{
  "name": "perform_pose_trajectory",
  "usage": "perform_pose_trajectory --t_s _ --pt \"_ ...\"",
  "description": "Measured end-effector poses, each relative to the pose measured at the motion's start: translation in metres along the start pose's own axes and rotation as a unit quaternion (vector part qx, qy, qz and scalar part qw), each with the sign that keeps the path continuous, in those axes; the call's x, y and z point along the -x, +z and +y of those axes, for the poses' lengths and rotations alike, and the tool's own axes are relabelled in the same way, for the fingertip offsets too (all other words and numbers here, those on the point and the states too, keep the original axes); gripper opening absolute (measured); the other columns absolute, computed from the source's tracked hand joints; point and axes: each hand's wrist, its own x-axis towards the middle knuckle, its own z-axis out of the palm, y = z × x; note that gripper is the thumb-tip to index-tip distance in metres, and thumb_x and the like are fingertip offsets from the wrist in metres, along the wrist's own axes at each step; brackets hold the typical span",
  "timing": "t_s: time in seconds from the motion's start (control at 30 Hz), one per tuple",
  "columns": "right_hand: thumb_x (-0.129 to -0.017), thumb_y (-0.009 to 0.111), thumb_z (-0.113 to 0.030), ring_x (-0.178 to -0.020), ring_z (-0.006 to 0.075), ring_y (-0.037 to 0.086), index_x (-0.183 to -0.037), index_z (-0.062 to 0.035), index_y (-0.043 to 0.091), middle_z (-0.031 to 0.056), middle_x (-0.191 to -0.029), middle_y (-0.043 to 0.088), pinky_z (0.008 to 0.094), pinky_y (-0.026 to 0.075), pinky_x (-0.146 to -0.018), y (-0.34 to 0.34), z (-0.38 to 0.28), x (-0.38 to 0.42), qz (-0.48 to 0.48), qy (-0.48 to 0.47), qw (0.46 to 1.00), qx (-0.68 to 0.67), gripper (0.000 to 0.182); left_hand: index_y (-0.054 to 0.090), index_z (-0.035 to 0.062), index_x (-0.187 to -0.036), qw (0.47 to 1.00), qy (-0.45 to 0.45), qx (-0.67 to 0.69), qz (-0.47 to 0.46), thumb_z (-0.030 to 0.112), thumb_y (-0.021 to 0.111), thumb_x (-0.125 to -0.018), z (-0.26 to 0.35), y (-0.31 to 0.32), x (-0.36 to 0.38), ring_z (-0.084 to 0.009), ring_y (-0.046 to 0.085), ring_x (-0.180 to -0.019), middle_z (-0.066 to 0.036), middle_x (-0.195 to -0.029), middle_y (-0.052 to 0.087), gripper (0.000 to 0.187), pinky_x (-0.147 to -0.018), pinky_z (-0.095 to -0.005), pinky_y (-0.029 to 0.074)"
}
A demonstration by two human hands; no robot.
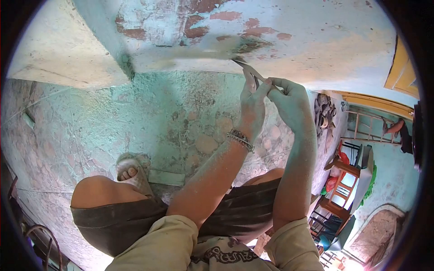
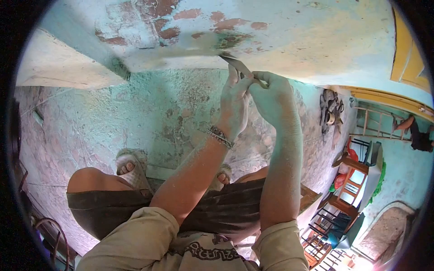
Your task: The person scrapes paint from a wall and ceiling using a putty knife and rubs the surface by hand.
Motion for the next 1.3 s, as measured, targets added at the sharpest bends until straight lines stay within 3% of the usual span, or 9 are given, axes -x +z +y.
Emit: perform_pose_trajectory --t_s 0.13,0.57,0.67,0.87,1.03,1.17,1.2,1.27,1.3 --pt "-0.081 0.057 -0.01 -0.082 0.0104 0.057 -0.114 0.0008 0.062 0.0073 -0.088 0.067 0.026 0.047 -0.076 -0.008 -0.004 0.008 -0.113 -0.024 0.989 -0.093 0.035 0.022 0.0095 -0.146 1.0 0.004 0.021 0.006 0.011 0.049 -0.093 -0.004 -0.013 0.002 -0.0154 0.041 -0.123 -0.005 -0.133 0.043 0.059 -0.104 -0.0313 0.03" --pt "-0.08 0.054 -0.012 -0.075 0.0113 0.057 -0.107 0.0002 0.064 0.0156 -0.081 0.064 0.0286 0.048 -0.071 0.024 -0.015 0.0 -0.025 -0.032 0.997 -0.072 0.032 0.04 0.0038 -0.134 0.997 -0.018 0.048 0.059 0.016 0.047 -0.095 0.023 -0.005 0.001 -0.0137 0.049 -0.111 -0.006 -0.121 0.051 0.041 -0.096 -0.0291 0.038" --pt "-0.08 0.055 -0.012 -0.075 0.0126 0.058 -0.107 0.0013 0.065 0.0157 -0.081 0.066 0.0288 0.048 -0.071 0.017 -0.016 -0.006 -0.037 -0.009 0.995 -0.097 0.033 0.046 0.0031 -0.123 0.995 -0.026 -0.098 0.022 0.015 0.046 -0.095 0.023 -0.013 -0.009 -0.013 0.051 -0.101 -0.005 -0.11 0.054 0.031 -0.091 -0.0294 0.039" --pt "-0.079 0.057 -0.01 -0.078 0.0138 0.061 -0.111 0.0055 0.062 0.0133 -0.089 0.067 0.0264 0.048 -0.074 0.011 -0.015 0.003 -0.043 -0.022 0.997 -0.062 0.036 0.051 0.0013 -0.114 0.997 0.015 0.006 0.072 0.011 0.047 -0.093 0.017 0.006 0.001 -0.0132 0.052 -0.092 -0.006 -0.102 0.054 0.023 -0.081 -0.0318 0.043" --pt "-0.079 0.057 -0.018 -0.072 0.0231 0.063 -0.103 0.0003 0.067 0.0199 -0.081 0.067 0.0322 0.049 -0.073 0.034 -0.014 -0.02 -0.014 -0.057 0.998 0.034 0.032 0.056 0.0012 -0.1 0.971 0.135 -0.197 0.021 0.007 0.049 -0.088 -0.002 -0.048 -0.027 -0.0208 0.055 -0.091 -0.011 -0.099 0.056 0.015 -0.076 -0.0338 0.046" --pt "-0.079 0.057 -0.016 -0.074 0.0226 0.063 -0.103 0.0017 0.066 0.0191 -0.082 0.067 0.0315 0.049 -0.072 0.034 -0.019 -0.02 -0.024 -0.041 0.999 -0.013 0.031 0.057 0.0013 -0.09 0.994 0.025 -0.084 0.062 0.004 0.051 -0.083 0.017 -0.033 -0.022 -0.0292 0.056 -0.089 -0.015 -0.093 0.057 0.01 -0.076 -0.0368 0.047" --pt "-0.08 0.058 -0.014 -0.075 0.0173 0.061 -0.104 0.0043 0.065 0.0154 -0.083 0.067 0.0288 0.049 -0.072 0.036 -0.021 -0.02 -0.02 -0.037 0.999 -0.007 0.031 0.057 0.002 -0.091 0.938 0.148 -0.312 0.031 0.004 0.051 -0.084 0.019 -0.04 -0.024 -0.0274 0.056 -0.089 -0.013 -0.093 0.057 0.009 -0.076 -0.0361 0.047" --pt "-0.081 0.059 -0.012 -0.077 0.0119 0.06 -0.106 0.0067 0.064 0.012 -0.083 0.068 0.0259 0.048 -0.071 0.044 -0.014 -0.024 -0.021 -0.039 0.999 0.0 0.031 0.056 0.0035 -0.092 0.64 0.355 -0.68 -0.042 0.006 0.051 -0.086 0.021 -0.056 -0.026 -0.0238 0.056 -0.089 -0.01 -0.093 0.058 0.008 -0.076 -0.0346 0.047" --pt "-0.08 0.059 -0.012 -0.077 0.0119 0.06 -0.105 0.0066 0.064 0.0122 -0.083 0.068 0.0258 0.049 -0.07 0.056 -0.009 -0.03 -0.028 -0.046 0.999 0.002 0.031 0.056 0.0038 -0.092 0.852 0.241 -0.465 0.016 0.006 0.051 -0.086 0.02 -0.052 -0.024 -0.0237 0.056 -0.088 -0.01 -0.093 0.058 0.008 -0.075 -0.0347 0.047"
